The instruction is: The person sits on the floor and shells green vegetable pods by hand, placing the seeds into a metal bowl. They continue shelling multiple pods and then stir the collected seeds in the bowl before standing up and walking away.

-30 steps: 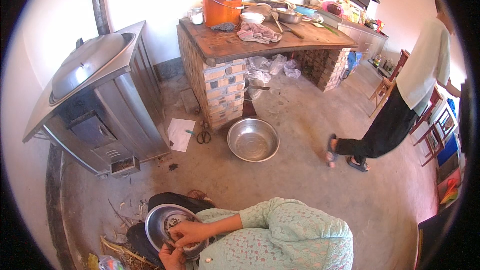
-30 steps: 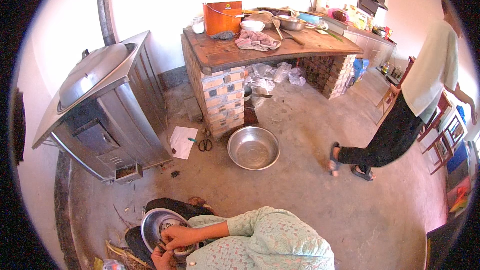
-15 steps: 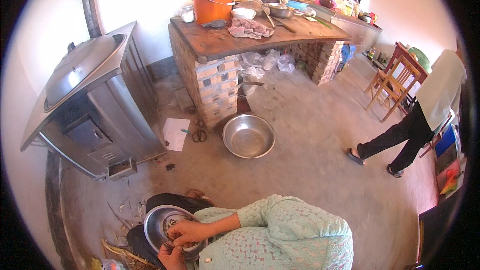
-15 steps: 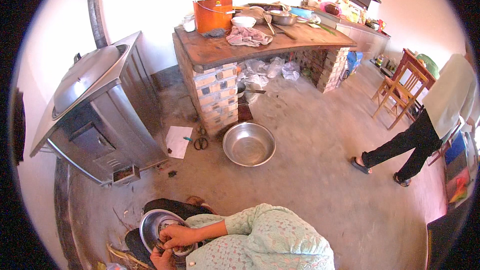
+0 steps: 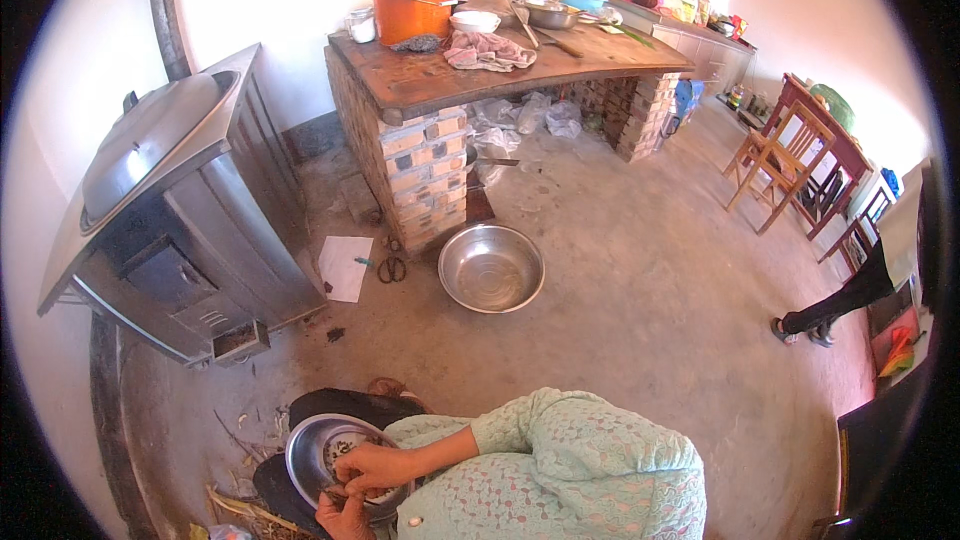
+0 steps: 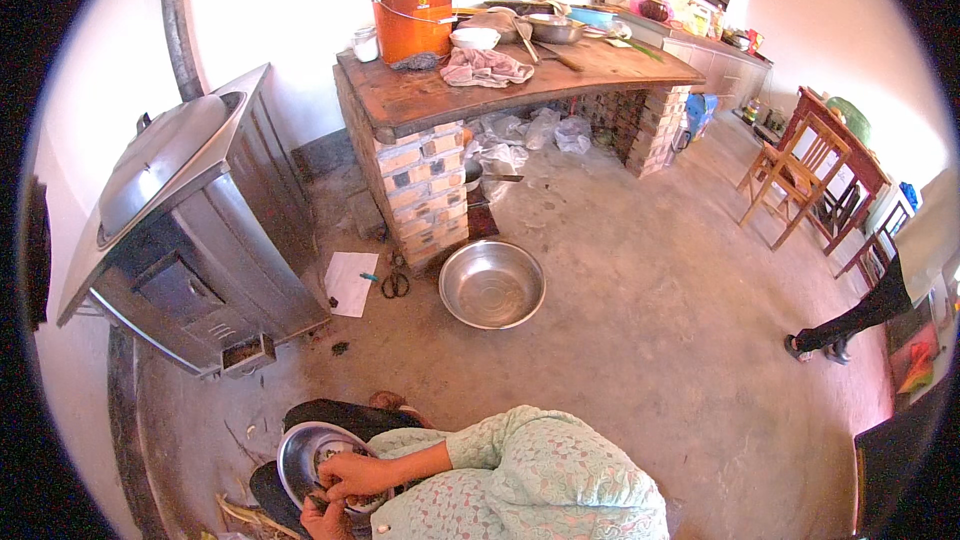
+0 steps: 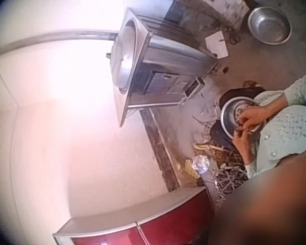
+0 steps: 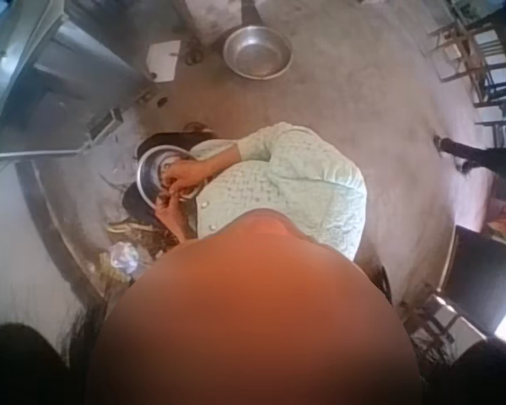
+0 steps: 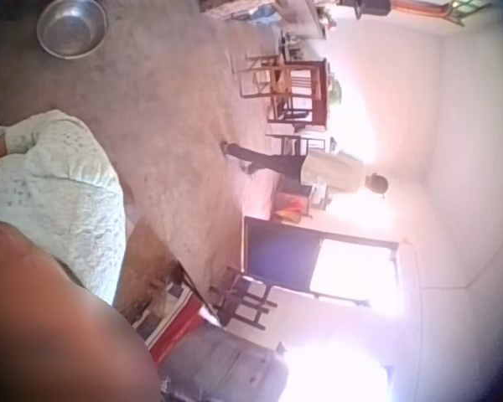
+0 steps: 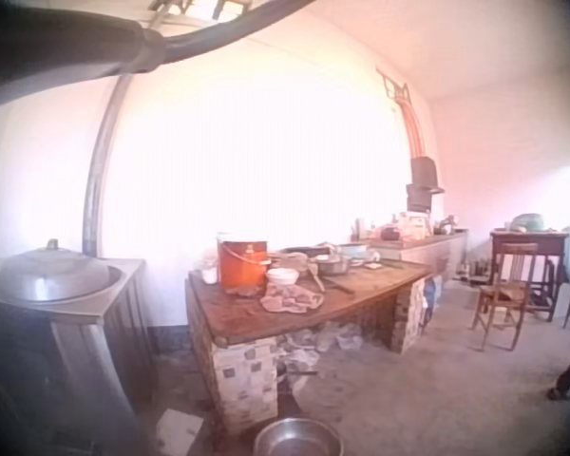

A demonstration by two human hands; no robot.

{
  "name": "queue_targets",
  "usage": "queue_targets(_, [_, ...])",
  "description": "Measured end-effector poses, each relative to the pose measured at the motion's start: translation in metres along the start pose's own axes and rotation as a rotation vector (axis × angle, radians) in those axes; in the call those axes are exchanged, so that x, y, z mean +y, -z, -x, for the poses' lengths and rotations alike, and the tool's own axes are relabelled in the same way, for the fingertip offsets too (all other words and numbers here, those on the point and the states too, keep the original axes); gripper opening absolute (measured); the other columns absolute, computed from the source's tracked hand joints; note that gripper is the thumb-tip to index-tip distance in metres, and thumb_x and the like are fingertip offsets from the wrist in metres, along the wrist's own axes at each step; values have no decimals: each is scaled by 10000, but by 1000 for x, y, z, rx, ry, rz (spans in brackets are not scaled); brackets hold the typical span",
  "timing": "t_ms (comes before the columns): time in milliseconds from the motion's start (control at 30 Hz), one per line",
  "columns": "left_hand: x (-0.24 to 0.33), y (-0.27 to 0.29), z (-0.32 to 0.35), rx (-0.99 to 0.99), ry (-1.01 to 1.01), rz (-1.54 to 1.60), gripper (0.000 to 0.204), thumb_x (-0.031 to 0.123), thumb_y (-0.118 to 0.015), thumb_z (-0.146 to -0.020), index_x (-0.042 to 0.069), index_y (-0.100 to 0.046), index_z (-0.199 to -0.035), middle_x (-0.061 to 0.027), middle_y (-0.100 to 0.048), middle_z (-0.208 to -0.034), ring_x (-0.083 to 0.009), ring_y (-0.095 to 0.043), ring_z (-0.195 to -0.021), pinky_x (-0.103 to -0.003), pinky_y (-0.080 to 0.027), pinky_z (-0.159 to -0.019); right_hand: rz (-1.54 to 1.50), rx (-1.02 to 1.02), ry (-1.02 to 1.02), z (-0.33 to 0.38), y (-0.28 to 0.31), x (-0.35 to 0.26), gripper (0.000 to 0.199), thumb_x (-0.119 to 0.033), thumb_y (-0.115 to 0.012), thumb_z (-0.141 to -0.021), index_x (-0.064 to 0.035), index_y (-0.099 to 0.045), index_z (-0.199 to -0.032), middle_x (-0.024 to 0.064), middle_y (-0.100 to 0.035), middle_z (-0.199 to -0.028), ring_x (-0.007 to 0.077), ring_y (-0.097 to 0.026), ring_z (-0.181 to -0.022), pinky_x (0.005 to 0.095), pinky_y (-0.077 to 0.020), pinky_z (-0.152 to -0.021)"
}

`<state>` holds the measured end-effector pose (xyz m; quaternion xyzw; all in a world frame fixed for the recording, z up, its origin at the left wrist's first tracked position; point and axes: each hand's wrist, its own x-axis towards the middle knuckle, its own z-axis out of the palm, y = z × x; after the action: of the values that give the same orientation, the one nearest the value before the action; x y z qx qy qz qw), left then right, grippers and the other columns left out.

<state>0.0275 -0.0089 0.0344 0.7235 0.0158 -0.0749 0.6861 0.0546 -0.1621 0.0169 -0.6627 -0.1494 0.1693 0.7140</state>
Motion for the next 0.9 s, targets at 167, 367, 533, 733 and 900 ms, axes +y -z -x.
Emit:
queue_targets(167, [-12,5,-2,-6,-12,38,190,111,-694,-804,80,-537,-703,33,-496,-634,-52,-366,-545,-216,-282,-483,14,-5,7,2,0,-7,137,-78,-620,-792,4,-509,-788,60,-542,-596,106,-550,-509,252,-427,-439])
queue_targets(367, [16,-14,0,-47,17,22,189,116,-701,-801,70,-538,-717,43,-499,-651,-56,-376,-573,-210,-293,-499,213,49,170,2,5,10,182,-117,-626,-779,-5,-485,-755,108,-532,-569,182,-550,-509,320,-410,-460])
queue_targets(533, [1,7,0,-92,36,-94,216,217,-634,-822,16,-556,-824,-41,-560,-763,-124,-482,-672,-273,-392,-593,341,-31,190,0,2,-5,180,-164,-615,-776,-23,-503,-781,153,-533,-594,259,-557,-551,365,-413,-516])
queue_targets(733, [11,1,-5,-20,25,-162,144,53,-632,-671,28,-490,-682,24,-496,-641,-64,-412,-594,-222,-334,-510,427,-56,187,-3,7,3,226,-208,-616,-803,-23,-491,-842,177,-568,-707,351,-575,-670,414,-425,-591])
queue_targets(900, [-3,18,-7,-91,107,-205,120,80,-647,-719,18,-598,-808,23,-564,-708,-60,-474,-656,-223,-397,-564,409,-109,188,-7,6,-4,226,-207,-617,-818,-16,-500,-849,135,-572,-700,242,-592,-645,362,-453,-593])
